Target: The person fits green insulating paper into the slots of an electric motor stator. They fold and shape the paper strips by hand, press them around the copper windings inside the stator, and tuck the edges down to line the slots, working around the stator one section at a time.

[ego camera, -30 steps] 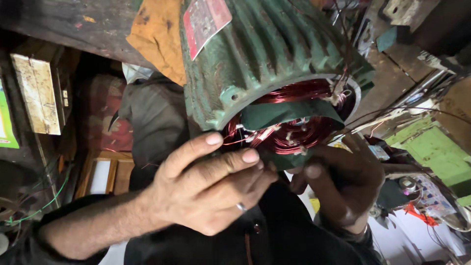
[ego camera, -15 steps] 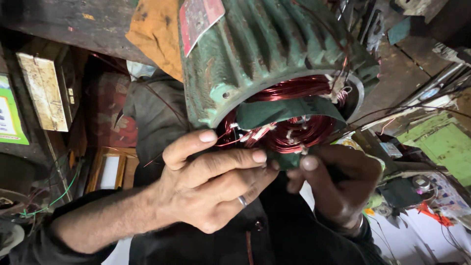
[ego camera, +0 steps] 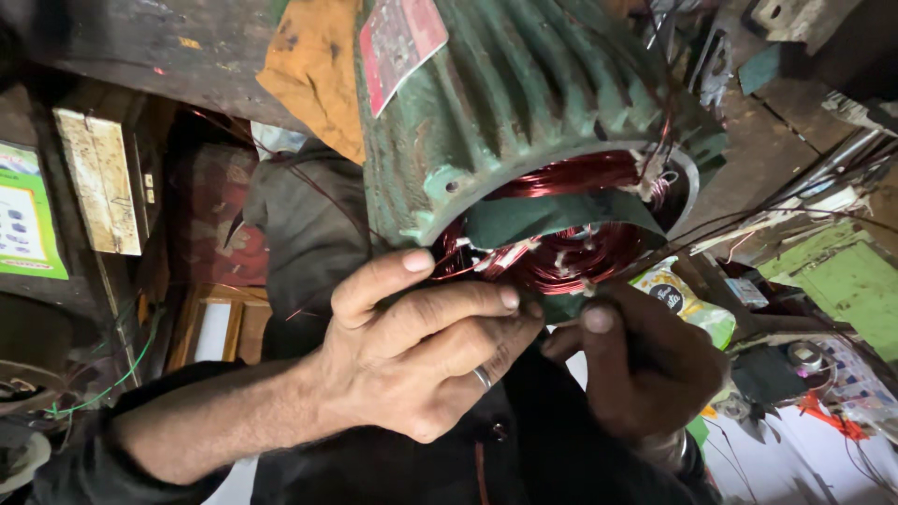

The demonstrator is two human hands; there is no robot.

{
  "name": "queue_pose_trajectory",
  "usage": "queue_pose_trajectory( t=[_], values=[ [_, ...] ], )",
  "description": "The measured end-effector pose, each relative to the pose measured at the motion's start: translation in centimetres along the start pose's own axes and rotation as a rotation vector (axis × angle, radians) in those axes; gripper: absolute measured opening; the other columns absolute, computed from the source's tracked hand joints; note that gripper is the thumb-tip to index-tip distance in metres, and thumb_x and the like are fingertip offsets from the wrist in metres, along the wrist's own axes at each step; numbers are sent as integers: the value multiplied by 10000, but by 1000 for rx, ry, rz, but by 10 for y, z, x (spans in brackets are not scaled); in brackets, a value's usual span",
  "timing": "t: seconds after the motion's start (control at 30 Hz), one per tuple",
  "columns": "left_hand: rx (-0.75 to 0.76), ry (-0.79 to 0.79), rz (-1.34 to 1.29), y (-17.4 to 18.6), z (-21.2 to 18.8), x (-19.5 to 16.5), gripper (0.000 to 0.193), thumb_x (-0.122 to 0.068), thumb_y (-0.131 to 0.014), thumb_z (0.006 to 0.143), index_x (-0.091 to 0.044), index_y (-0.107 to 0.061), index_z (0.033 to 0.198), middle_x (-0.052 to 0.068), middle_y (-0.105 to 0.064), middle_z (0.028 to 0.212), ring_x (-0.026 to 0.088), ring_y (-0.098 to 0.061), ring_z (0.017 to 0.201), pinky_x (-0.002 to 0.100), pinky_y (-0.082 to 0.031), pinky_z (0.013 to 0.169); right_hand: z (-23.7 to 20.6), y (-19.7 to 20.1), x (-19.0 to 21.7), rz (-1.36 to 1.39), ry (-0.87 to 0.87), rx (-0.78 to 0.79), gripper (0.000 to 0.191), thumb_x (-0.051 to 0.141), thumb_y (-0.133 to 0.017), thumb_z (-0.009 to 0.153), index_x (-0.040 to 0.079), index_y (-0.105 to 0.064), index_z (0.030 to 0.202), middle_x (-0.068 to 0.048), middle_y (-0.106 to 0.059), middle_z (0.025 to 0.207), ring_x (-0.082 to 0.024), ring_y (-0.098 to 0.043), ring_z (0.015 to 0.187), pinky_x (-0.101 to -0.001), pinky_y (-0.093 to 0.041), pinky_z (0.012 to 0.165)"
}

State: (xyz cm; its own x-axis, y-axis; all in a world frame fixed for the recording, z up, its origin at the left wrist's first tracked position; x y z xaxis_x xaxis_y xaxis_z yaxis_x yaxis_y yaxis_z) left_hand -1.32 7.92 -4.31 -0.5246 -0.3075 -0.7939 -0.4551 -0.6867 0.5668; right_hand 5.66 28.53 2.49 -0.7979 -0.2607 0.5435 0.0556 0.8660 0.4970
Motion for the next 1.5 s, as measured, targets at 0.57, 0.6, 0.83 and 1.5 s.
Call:
queue_pose_trajectory(
  t=[0.57, 0.6, 0.83, 1.5],
  values=[
    [7, -48, 29, -3, 4, 8, 277, -211, -743, 945, -202, -821, 1210, -113, -679, 1116, 98, -558, 1233, 406, -253, 1151, -5, 2, -8, 211, -2, 110, 405, 176, -601, 1051, -127, -600, 1321, -164, -737, 819, -185, -689, 648, -298, -578, 625],
    [-2, -63, 8, -4, 3, 8, 296, -225, -723, 934, -197, -820, 1212, -107, -689, 1137, 97, -552, 1242, 402, -240, 1151, -3, 0, -7, 106, 7, 60, 356, 165, -599, 1054, -135, -657, 1236, -154, -732, 775, -182, -681, 618, -292, -568, 591],
    [-29, -109, -73, -13, -10, 16, 296, -200, -687, 950, -177, -825, 1212, -69, -688, 1130, 127, -553, 1265, 417, -203, 1165, 0, 2, -13, 323, -154, 38, 261, 104, -653, 1014, -153, -676, 971, -152, -670, 686, -170, -591, 485, -306, -532, 481],
    [27, -134, -57, -9, -7, 20, 254, -198, -699, 967, -223, -823, 1187, -70, -705, 1294, 101, -546, 1307, 393, -171, 1157, -2, 9, -20, 427, -40, 236, 322, 126, -586, 1107, -165, -663, 1222, -217, -754, 897, -142, -652, 611, -292, -571, 635]
  ],
)
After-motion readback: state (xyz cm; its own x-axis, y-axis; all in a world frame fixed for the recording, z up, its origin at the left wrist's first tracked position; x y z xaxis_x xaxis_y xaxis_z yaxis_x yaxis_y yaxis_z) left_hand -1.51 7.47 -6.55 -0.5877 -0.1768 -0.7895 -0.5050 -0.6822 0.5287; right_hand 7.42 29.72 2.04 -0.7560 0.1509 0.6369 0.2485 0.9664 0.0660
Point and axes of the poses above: each hand's wrist, its own z-axis towards the middle knuckle, its own y-axis out of the back of the hand, x = y × z, the point moved 1 cm from there along z, towards the middle knuckle
